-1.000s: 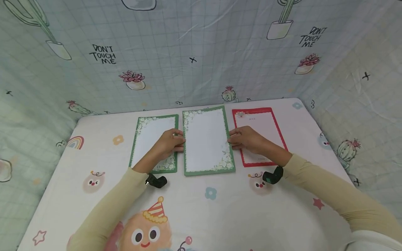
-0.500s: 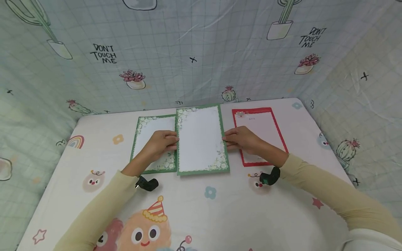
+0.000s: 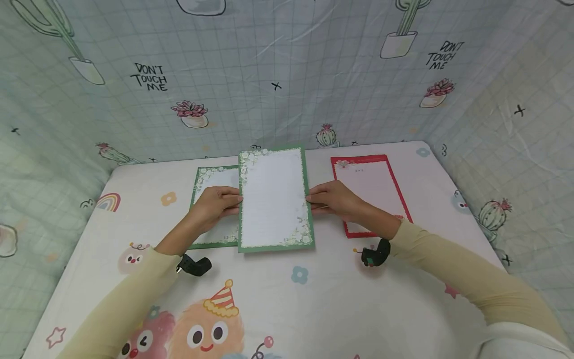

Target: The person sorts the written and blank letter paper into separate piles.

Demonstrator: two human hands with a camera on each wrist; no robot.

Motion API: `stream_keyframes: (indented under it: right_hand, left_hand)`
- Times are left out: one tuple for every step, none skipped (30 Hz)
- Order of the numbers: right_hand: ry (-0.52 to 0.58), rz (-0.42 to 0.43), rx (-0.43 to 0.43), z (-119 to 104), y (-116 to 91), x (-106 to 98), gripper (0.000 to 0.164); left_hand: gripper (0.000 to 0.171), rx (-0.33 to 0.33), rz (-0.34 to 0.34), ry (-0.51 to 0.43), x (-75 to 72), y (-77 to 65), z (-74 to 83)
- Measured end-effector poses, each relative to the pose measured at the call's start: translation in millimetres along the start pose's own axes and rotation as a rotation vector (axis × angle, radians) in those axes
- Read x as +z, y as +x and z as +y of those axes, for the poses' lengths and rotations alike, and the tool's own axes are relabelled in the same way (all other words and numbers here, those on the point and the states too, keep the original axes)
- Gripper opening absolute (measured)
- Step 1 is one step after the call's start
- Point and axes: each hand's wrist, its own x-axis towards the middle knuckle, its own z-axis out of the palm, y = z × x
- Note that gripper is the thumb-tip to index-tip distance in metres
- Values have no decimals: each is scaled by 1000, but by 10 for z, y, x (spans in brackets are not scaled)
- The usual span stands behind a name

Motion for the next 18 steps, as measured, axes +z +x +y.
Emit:
stream_keyframes:
  right_hand:
    - [9,-6,-1,-2,2,15,31]
    - [18,-12,-1,-4,6,28,31]
    - [23,-19,-1,-4,11,42,31]
    - [25,-25,-1,-3,16,54,31]
    - [26,-34,-3,0,23,64,31]
    - [31,-37,-2,6,31,74,30]
    - [34,-44,-4,11,36,84,30]
    - [40,-48,-3,17,43,95,29]
    - [43,-53,-3,23,47,107,29]
    - [44,-60,-6,28,47,121,28]
    - [51,-64,-6,31,50,136,28]
    - [57,-67,-5,29,50,152,27]
    - [61,-70,-5,27,50,169,27]
    - [64,-73,-6,24,53,187,27]
    - [63,-74,-6,21,56,204,27]
    - [64,-74,-8,18,59,221,27]
    - [66,-74,-9,18,67,236,27]
    - [65,-75,-11,17,72,252,27]
  left_hand:
    - [47,2,1,5,-14,-15,4]
    - [47,1,6,10,-27,-31,8]
    - [47,1,10,16,-39,-44,13]
    - [46,-2,15,25,-52,-53,19]
    - [46,-4,17,32,-65,-59,23]
    - [46,-7,17,40,-78,-64,28]
    - [46,-10,17,45,-88,-72,33]
    - [46,-13,17,53,-98,-77,37]
    - [46,-14,16,61,-108,-81,39]
    - [46,-16,16,66,-119,-87,41]
    - [45,-16,16,71,-130,-96,41]
    - [45,-16,17,76,-140,-106,41]
    - [45,-15,18,82,-150,-117,40]
    - [45,-14,19,90,-163,-128,37]
    - [45,-14,21,92,-177,-139,34]
    - [45,-14,24,96,-189,-149,29]
    - [46,-14,25,102,-203,-159,23]
    - [46,-14,28,105,-216,-167,18]
